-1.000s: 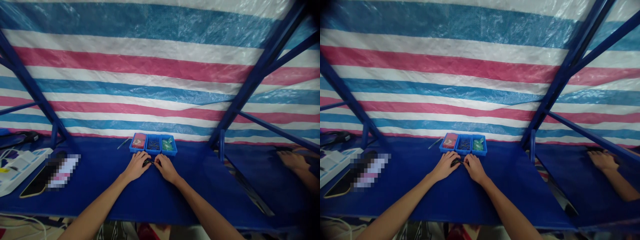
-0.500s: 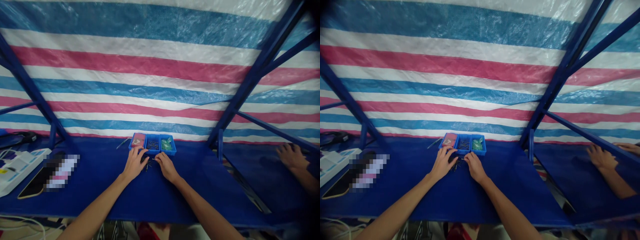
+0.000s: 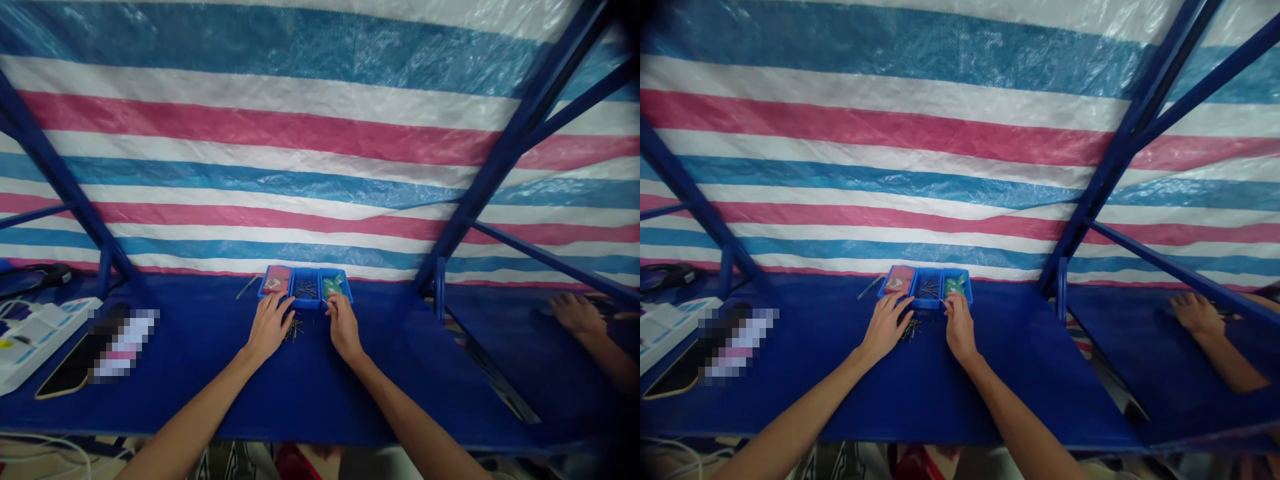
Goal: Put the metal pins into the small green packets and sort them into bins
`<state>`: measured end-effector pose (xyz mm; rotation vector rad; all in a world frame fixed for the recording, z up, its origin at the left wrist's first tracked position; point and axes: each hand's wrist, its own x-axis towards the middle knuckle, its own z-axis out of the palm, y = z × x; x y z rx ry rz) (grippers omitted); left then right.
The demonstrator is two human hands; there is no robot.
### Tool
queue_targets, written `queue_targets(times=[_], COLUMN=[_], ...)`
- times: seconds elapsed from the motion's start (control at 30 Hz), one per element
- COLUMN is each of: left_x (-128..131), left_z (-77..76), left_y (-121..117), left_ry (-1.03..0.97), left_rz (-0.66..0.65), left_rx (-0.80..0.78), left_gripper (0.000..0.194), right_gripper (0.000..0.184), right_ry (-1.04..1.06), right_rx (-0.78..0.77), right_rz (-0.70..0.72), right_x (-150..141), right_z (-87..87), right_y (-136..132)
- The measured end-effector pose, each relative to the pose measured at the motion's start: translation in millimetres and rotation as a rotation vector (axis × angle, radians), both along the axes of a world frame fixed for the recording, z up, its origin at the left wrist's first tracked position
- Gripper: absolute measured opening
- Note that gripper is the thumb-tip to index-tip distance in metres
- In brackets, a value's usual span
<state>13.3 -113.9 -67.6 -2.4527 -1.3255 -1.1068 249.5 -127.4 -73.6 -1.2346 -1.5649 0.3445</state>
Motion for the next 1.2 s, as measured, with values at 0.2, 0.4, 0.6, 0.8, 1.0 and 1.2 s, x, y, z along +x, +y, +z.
queue_targets(times=[0.2,0.4,0.6,0.8,1.0,1.2], left_x=[-0.1,0.1,0.6,0.0,-0.3,-0.5], left_z=[-1.6,-1.1,0.4,0.8,3.9,6.4], left_y=[1.0,0.1,-1.1,-0.5,-0.8,-1.5], left_ry=[-0.011,-0.050,-0.049,-0.055,-0.074,-0.078], left_rz=[-0.068,-0.089,-0.123,-0.136,-0.150,-0.140], left_rx=[-0.024,-0.046,-0.072,-0.070,-0.070,-0.069], left_gripper=[0.037,0.039,0.038,0.037,0.035,0.033], right_gripper=[0.026,0.028,0.027,0.029,0.026,0.025], right_ry=[-0.010,-0.020,-0.004,0.034,0.078,0.093], right_rx=[-0.043,-0.046,-0.051,-0.089,-0.100,-0.122], right_rz=[0.028,-0.008,-0.034,-0.031,0.003,0.025], right_x=[1.1,1.4,1.8,4.0,4.3,3.0], right_z=[-1.7,2.4,2.5,0.0,5.2,6.3], right_y=[1.8,1.2,1.4,2.9,-0.3,-1.0])
